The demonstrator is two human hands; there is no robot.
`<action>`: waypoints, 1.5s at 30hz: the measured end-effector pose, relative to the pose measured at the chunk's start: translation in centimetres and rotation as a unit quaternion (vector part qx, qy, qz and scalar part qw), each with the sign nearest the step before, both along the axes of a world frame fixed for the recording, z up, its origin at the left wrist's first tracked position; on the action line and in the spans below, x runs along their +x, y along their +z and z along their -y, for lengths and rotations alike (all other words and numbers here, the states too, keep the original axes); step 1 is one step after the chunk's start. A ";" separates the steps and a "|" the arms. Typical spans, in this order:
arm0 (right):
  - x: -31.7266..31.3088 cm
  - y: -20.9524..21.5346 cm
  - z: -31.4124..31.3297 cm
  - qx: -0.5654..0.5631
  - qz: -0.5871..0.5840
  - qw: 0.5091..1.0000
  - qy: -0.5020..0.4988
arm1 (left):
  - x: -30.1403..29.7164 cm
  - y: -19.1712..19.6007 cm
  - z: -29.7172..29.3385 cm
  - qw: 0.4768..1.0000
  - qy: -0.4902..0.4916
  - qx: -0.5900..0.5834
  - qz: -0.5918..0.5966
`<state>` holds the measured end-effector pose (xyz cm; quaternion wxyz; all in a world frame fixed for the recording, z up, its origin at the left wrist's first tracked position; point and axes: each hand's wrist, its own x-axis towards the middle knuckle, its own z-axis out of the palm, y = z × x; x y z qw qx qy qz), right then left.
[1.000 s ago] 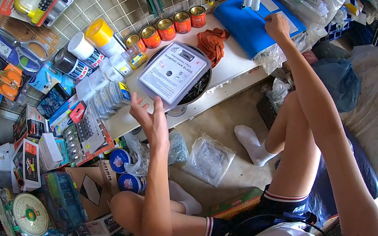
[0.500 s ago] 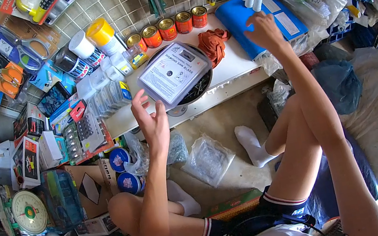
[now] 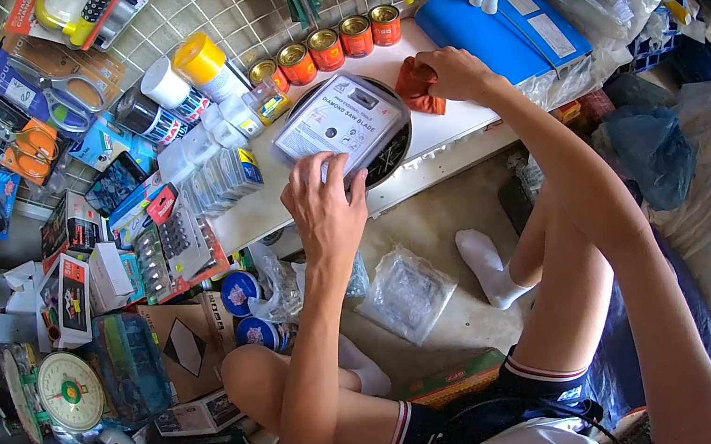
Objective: Cleaning and inspecting packaged saw blades on a shelf.
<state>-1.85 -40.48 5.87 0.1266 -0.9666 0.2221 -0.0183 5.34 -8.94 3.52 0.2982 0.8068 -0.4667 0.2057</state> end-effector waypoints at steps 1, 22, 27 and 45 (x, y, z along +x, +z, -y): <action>-0.4 -0.2 0.3 -0.030 0.019 0.999 0.000 | -0.1 0.1 0.2 1.000 -0.001 0.000 0.000; -1.6 2.0 0.2 -0.022 0.084 0.995 -0.046 | -0.6 0.9 0.3 1.000 0.003 -0.029 -0.011; -1.4 1.9 0.2 -0.022 0.080 0.996 -0.046 | -0.7 1.4 0.3 1.000 -0.006 -0.020 -0.001; -0.7 3.1 -0.9 0.003 0.138 0.988 -0.069 | 3.3 3.5 1.3 0.918 0.031 -0.348 -0.187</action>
